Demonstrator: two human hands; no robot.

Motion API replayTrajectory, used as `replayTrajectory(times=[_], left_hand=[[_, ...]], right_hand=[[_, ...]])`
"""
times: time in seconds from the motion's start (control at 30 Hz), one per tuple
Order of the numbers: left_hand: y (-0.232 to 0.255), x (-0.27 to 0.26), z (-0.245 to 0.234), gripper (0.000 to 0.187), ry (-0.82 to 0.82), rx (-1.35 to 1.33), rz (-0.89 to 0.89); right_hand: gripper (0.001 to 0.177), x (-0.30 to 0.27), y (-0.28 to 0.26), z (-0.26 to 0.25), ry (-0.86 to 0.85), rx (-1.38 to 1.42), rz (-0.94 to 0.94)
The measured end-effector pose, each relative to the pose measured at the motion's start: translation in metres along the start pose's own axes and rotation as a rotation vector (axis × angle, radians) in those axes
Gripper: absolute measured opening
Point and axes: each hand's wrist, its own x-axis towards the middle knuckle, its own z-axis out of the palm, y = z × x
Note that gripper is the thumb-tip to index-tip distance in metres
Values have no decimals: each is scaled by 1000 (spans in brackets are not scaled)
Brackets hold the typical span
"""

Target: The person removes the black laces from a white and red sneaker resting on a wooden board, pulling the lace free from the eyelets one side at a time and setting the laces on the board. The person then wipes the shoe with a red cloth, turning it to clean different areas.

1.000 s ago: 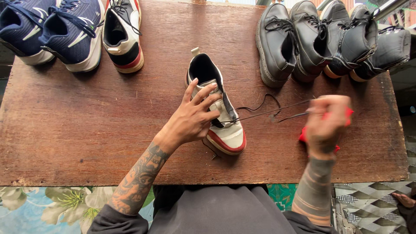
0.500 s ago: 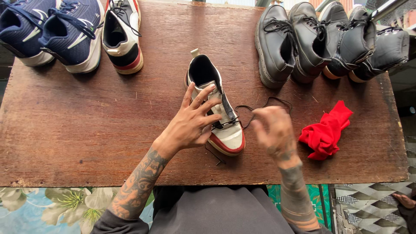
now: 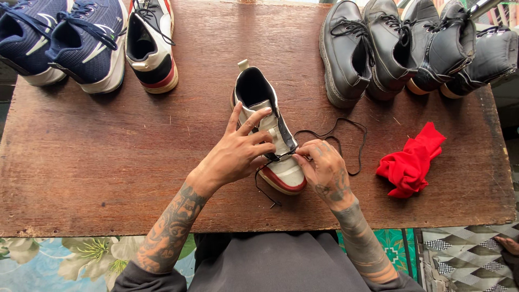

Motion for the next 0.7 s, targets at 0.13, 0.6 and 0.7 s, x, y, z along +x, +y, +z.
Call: replayTrajectory(times=[0.13,0.6,0.7], left_hand=[[-1,2,1,26,-9,-69,-6],[-8,3,8,22,0,-24,14],[0,3,8,19,77,-107,6]], right_hand=[[13,-2,4,-4,-25,-16,-43],[10,0,36,-37,98,-106,79],[8,-1,36,-46,77,-172,132]])
